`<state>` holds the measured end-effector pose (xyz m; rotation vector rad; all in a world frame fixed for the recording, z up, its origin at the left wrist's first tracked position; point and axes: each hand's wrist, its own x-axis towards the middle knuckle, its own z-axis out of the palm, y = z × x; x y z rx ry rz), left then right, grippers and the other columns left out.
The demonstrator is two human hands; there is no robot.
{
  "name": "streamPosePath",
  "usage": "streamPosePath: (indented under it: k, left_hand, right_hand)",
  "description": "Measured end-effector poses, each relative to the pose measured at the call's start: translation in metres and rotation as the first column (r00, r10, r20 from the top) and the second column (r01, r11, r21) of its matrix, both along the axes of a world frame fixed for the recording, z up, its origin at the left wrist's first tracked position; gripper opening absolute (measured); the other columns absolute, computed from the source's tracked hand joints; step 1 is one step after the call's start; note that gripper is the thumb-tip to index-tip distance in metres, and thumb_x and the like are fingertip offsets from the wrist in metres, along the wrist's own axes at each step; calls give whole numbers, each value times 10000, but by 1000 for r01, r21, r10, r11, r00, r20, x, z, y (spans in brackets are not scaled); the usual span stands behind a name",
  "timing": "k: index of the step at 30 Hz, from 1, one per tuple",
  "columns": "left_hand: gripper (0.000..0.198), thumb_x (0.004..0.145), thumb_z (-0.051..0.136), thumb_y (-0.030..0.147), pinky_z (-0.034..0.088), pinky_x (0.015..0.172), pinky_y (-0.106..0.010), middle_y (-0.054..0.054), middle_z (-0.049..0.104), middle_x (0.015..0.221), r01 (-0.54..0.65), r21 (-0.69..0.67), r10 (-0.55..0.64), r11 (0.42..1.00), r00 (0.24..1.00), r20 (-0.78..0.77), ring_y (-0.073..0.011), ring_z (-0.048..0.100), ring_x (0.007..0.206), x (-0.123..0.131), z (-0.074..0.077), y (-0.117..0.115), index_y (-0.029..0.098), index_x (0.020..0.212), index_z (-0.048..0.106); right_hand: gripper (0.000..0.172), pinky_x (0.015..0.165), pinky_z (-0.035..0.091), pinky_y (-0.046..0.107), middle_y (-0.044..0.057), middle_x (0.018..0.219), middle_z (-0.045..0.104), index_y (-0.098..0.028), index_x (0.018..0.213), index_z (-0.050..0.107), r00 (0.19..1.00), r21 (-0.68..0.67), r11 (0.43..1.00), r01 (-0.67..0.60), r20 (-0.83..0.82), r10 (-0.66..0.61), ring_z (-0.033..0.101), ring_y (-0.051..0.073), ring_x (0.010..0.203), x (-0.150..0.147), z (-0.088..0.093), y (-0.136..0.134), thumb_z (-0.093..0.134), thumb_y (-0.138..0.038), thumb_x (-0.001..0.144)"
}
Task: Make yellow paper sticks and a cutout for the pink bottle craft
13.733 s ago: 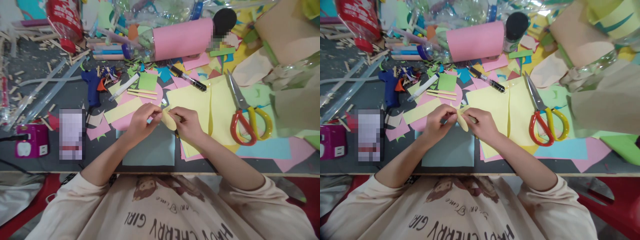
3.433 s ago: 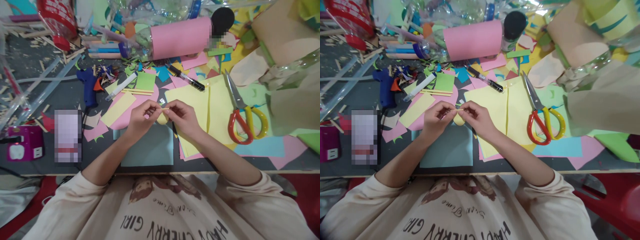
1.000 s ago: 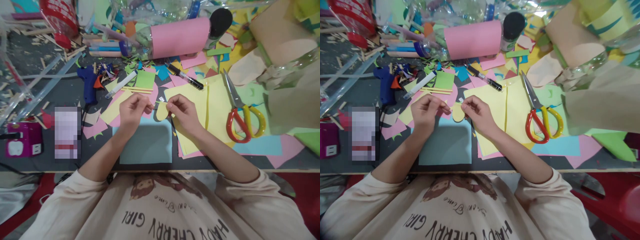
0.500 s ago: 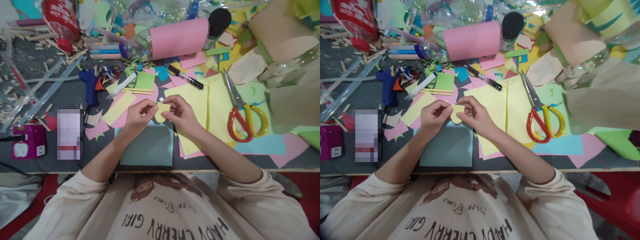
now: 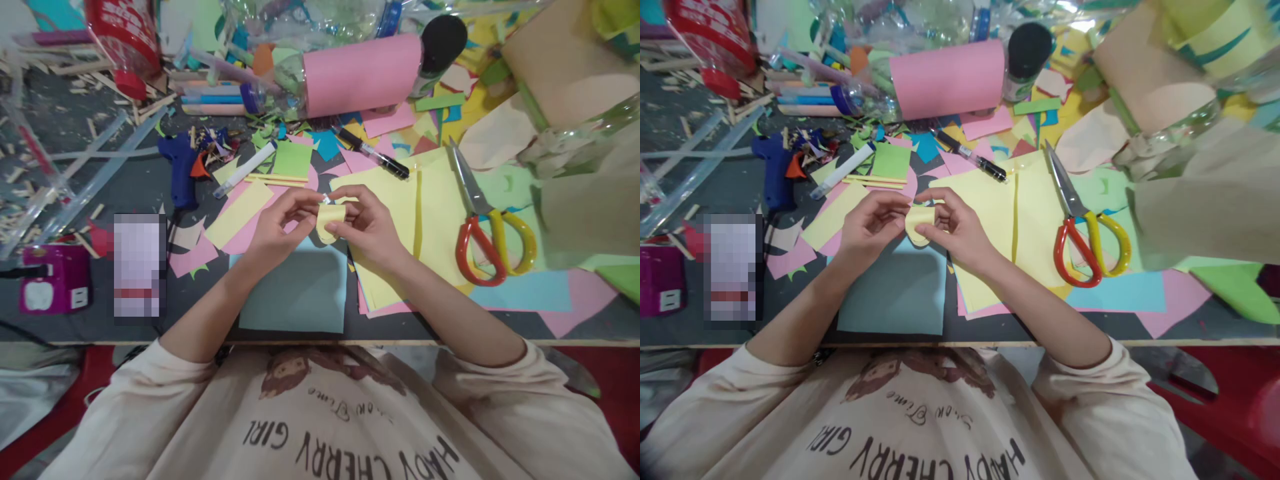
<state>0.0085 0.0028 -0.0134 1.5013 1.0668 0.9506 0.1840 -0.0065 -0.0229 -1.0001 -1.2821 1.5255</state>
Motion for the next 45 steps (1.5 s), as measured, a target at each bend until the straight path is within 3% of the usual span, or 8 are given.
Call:
streamPosePath:
  k: [3, 6, 15, 22, 27, 31, 39, 45]
  left_hand:
    - [202, 826, 622, 378, 549, 733, -234, -28, 696, 925, -2, 1, 2, 1000, 1000, -24, -138, 675, 847, 0, 1, -1, 196, 914, 642]
    - [201, 836, 628, 393, 554, 730, -243, -23, 697, 887, -5, 24, 5, 1000, 1000, -9, -141, 677, 828, 0, 2, -2, 196, 873, 643]
    - [212, 808, 660, 378, 544, 737, -234, -16, 668, 913, 19, 32, -20, 999, 1000, 23, -119, 657, 815, 1, -1, 0, 204, 917, 603]
    - [213, 770, 677, 323, 534, 695, -223, -10, 660, 895, 32, 34, -32, 999, 999, -6, -96, 618, 728, 1, -3, 1, 201, 922, 592]
    - [132, 792, 656, 310, 532, 687, -220, -17, 657, 830, -37, 92, 38, 995, 999, -11, -113, 630, 762, 1, -3, 1, 194, 805, 594]
    - [118, 804, 641, 296, 534, 679, -219, -23, 658, 832, -89, 152, 96, 984, 995, -40, -118, 633, 769, 1, -2, 1, 193, 773, 592]
    - [145, 814, 643, 331, 527, 661, -209, -11, 686, 801, -60, 107, 71, 992, 992, -100, -114, 647, 719, 2, -2, -1, 186, 820, 641]
    - [333, 812, 648, 517, 498, 622, -216, -7, 674, 740, -82, 62, 89, 995, 990, -110, -119, 635, 679, 1, -6, 0, 185, 786, 633]
  right_hand:
    - [346, 557, 464, 217, -31, 778, 609, -229, 928, 605, 999, 20, 999, 34, 4, -34, 536, 78, 606, -1, 2, 0, 762, -476, 742]
    - [317, 557, 465, 220, -35, 735, 613, -221, 865, 625, 999, 10, 998, 54, 0, -54, 550, 80, 603, -1, 4, 0, 772, -469, 732]
    - [319, 605, 503, 249, -22, 723, 657, -213, 785, 680, 994, -8, 994, 109, -5, -109, 620, 103, 644, -3, 7, 0, 781, -502, 697]
    - [313, 681, 527, 285, 13, 812, 718, -214, 798, 714, 999, -48, 998, 43, -20, -44, 658, 137, 737, -1, 6, -2, 776, -506, 704]
    - [436, 648, 505, 277, 15, 843, 667, -235, 975, 665, 999, 15, 999, 47, 21, -47, 610, 128, 709, 1, 5, 0, 651, -623, 776]
    - [464, 608, 481, 244, -18, 797, 592, -255, 1101, 581, 999, 27, 999, 32, 31, -33, 559, 108, 668, 1, 3, 0, 678, -576, 779]
    - [384, 539, 416, 247, -38, 692, 532, -220, 891, 609, 993, 6, 1000, 29, 114, -30, 466, 86, 563, -2, -1, -1, 700, -569, 759]
    - [372, 556, 386, 240, -45, 677, 522, -211, 857, 590, 997, -49, 999, 15, 75, -11, 433, 86, 583, -2, -3, 0, 727, -534, 735]
